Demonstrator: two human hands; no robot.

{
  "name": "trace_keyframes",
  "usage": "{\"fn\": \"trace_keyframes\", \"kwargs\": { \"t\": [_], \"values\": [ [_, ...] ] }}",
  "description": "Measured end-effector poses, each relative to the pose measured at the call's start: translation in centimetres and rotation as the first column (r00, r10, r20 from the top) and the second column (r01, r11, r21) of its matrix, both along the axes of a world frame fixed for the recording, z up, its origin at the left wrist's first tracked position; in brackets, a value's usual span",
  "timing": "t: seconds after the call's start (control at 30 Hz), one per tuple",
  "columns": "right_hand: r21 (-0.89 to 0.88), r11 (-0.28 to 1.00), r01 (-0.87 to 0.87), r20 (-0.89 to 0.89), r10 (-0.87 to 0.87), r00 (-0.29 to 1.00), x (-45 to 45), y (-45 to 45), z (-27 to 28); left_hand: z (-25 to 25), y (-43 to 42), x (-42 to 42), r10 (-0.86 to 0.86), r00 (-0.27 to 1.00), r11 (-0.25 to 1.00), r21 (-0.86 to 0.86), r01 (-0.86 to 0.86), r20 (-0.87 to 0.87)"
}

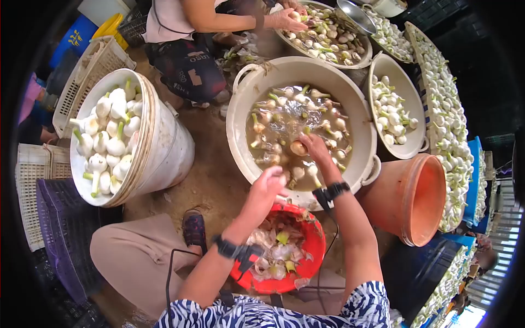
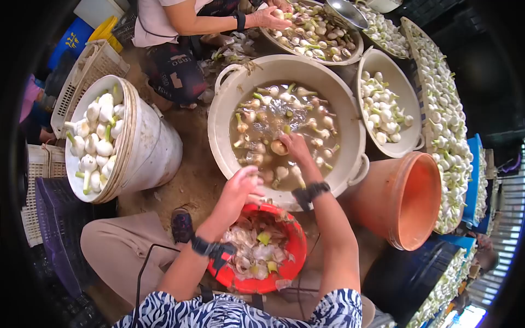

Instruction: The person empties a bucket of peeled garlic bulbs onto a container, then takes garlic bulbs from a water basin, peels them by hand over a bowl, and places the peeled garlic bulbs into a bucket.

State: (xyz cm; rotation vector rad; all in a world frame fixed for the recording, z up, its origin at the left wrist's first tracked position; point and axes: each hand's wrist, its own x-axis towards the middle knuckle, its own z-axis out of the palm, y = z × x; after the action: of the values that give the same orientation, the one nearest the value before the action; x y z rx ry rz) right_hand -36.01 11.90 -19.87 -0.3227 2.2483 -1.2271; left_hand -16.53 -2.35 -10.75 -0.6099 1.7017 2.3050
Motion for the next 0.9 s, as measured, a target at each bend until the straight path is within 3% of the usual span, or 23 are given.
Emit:
{"fn": "trace_keyframes", "kwargs": {
  "t": [0.03,0.07,0.1,0.13,0.17,0.23,0.27,0.3,0.33,0.37,0.43,0.5,0.53,0.57,0.6,0.63,0.67,0.7,0.73,0.77,0.83,0.87,0.9],
  "values": [
    [-0.179,0.983,0.030,-0.038,-0.038,0.999,2.2,0.6,2.3,0.1,1.0,-0.4,0.096,0.991,0.953,0.279,-0.117,0.089],
    [-0.259,0.966,0.014,-0.043,-0.026,0.999,4.8,0.7,4.8,0.2,2.0,-0.7,0.159,0.968,0.818,0.522,-0.240,0.196],
    [-0.339,0.941,-0.006,-0.049,-0.011,0.999,7.5,0.8,7.0,-0.3,2.7,-0.8,0.161,0.970,0.815,0.530,-0.235,0.182],
    [-0.307,0.950,-0.056,-0.067,0.037,0.997,10.1,1.1,8.6,-1.0,3.4,-0.7,0.200,0.974,0.745,0.631,-0.219,0.102],
    [-0.414,0.905,0.096,0.110,-0.055,0.992,12.2,1.3,10.2,-0.1,3.9,-0.2,0.246,0.969,0.667,0.720,-0.190,0.028],
    [-0.499,0.817,0.287,-0.082,-0.375,0.924,15.2,1.0,12.0,1.5,4.1,1.7,0.277,0.958,0.676,0.694,-0.247,0.071],
    [-0.507,0.813,0.285,-0.094,-0.381,0.920,16.2,1.8,13.0,2.0,3.4,2.8,0.196,0.980,0.756,0.634,-0.164,0.020],
    [-0.348,0.934,0.077,-0.432,-0.233,0.871,16.9,2.9,14.1,2.7,2.8,3.8,0.109,0.994,0.823,0.563,-0.074,-0.029],
    [-0.112,0.991,-0.073,-0.696,-0.026,0.718,17.7,3.6,15.2,3.5,2.7,4.8,0.098,0.992,0.864,0.502,-0.043,-0.083],
    [-0.117,0.991,-0.061,-0.706,-0.040,0.707,18.8,3.7,16.8,4.2,2.6,5.9,0.084,0.992,0.867,0.497,-0.025,-0.097],
    [0.266,0.889,-0.372,-0.707,0.443,0.551,20.9,4.4,20.7,5.5,2.9,7.2,-0.034,0.991,0.999,0.007,0.035,-0.129],
    [0.231,0.885,-0.404,-0.722,0.434,0.539,22.6,5.2,20.1,2.1,3.4,8.0,-0.031,0.874,0.981,-0.180,-0.066,-0.484],
    [0.132,0.942,-0.310,-0.712,0.307,0.631,23.2,5.5,15.7,3.3,3.0,8.5,-0.080,0.979,0.989,0.105,0.101,-0.189],
    [-0.190,0.940,-0.282,-0.461,0.168,0.871,25.0,5.7,18.0,4.4,2.9,9.2,-0.166,0.957,0.986,-0.041,0.161,-0.239],
    [-0.438,0.876,-0.204,-0.364,0.035,0.931,26.4,5.4,17.5,7.1,3.5,10.0,-0.202,0.969,0.960,0.166,0.225,-0.144],
    [-0.527,0.848,-0.053,-0.150,-0.031,0.988,26.3,5.0,13.6,4.5,3.3,10.0,-0.256,0.930,0.957,0.065,0.282,-0.262],
    [-0.049,0.972,-0.229,-0.831,0.088,0.549,26.3,5.5,12.6,2.2,3.6,9.5,-0.264,0.858,0.956,-0.001,0.293,-0.440],
    [0.019,0.980,-0.200,-0.903,0.103,0.418,27.8,5.8,16.9,2.5,3.5,9.8,-0.287,0.908,0.936,0.110,0.333,-0.305],
    [-0.020,0.984,-0.175,-0.727,0.106,0.678,28.7,6.5,16.8,3.3,4.3,10.5,-0.267,0.916,0.931,0.166,0.326,-0.301],
    [0.153,0.981,-0.117,-0.783,0.192,0.591,29.5,6.7,18.7,6.4,4.6,11.6,-0.257,0.927,0.953,0.087,0.290,-0.273],
    [0.114,0.993,0.019,-0.831,0.085,0.550,30.1,7.0,18.4,2.5,2.2,10.1,-0.459,0.849,0.880,-0.004,0.474,-0.261],
    [0.066,0.993,0.100,-0.772,-0.013,0.636,30.1,6.9,17.4,3.0,2.9,10.2,-0.484,0.834,0.866,-0.007,0.500,-0.265],
    [0.063,0.991,0.121,-0.774,-0.028,0.632,29.9,7.0,17.1,4.9,3.6,11.2,-0.440,0.810,0.888,-0.055,0.456,-0.387]
  ]
}}
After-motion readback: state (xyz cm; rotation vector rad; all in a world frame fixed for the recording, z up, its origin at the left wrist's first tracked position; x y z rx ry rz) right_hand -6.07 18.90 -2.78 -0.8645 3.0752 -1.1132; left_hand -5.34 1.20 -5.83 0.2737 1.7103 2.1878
